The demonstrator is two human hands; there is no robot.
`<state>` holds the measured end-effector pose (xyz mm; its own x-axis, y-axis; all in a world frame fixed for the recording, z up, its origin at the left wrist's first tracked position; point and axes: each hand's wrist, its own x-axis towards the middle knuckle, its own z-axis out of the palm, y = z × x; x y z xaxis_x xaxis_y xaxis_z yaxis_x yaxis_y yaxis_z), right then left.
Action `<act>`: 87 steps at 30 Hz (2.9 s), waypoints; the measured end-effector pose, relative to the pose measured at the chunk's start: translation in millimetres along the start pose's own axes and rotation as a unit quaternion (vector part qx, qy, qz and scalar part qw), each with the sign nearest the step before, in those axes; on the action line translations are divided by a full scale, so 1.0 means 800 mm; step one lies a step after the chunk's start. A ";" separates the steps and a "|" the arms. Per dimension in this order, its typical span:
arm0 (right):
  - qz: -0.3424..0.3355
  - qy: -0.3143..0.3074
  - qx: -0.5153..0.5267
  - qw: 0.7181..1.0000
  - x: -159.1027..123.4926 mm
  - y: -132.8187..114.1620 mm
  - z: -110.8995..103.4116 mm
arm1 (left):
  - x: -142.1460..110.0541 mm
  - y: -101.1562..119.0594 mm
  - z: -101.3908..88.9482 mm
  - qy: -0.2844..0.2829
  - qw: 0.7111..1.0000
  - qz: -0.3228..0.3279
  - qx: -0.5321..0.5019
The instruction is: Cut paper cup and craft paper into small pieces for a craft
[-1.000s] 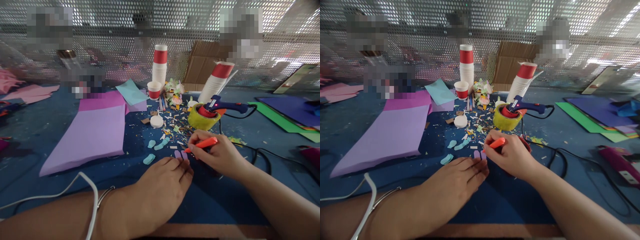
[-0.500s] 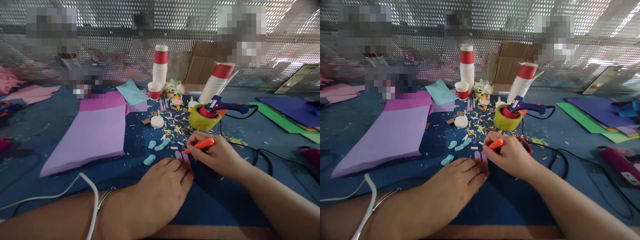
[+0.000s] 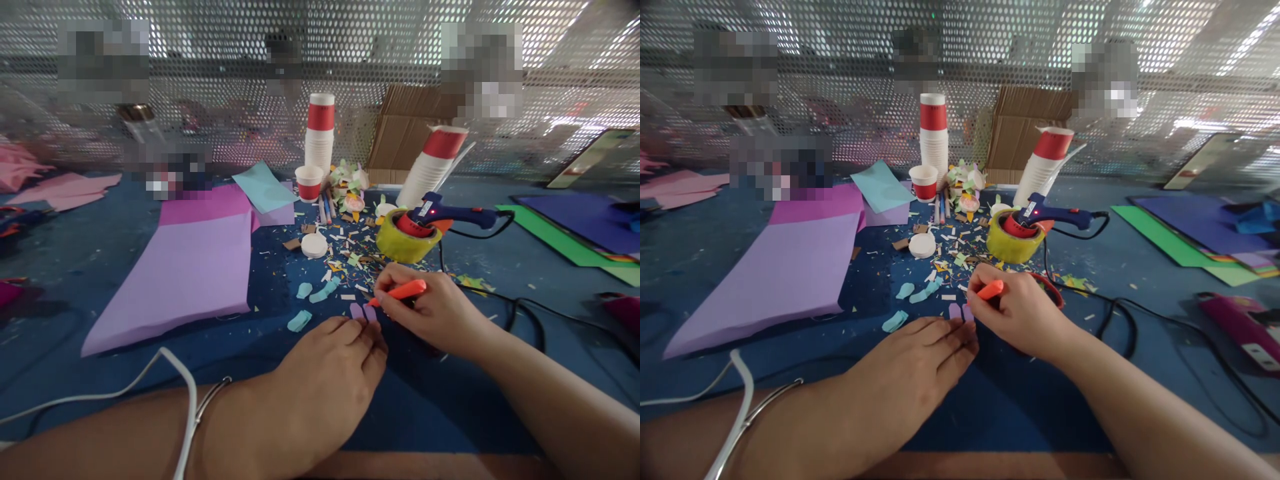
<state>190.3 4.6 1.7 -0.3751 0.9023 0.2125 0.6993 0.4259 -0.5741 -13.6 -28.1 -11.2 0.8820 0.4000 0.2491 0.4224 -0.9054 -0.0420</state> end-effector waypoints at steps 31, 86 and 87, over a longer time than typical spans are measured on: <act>0.000 0.021 0.077 0.997 -0.001 -0.008 0.002 | 0.000 0.003 0.004 -0.008 1.000 0.003 0.010; -0.002 0.045 0.040 0.998 0.003 -0.006 0.001 | 0.000 0.005 0.003 -0.028 0.999 0.011 0.019; -0.002 0.051 0.032 0.998 0.002 -0.006 0.000 | 0.000 0.005 0.003 -0.025 0.999 0.010 0.017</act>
<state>185.9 4.1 4.8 -0.3111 0.9045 0.2916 0.6564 0.4264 -0.6224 -11.5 -31.6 -14.2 0.8996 0.3882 0.1999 0.4098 -0.9087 -0.0794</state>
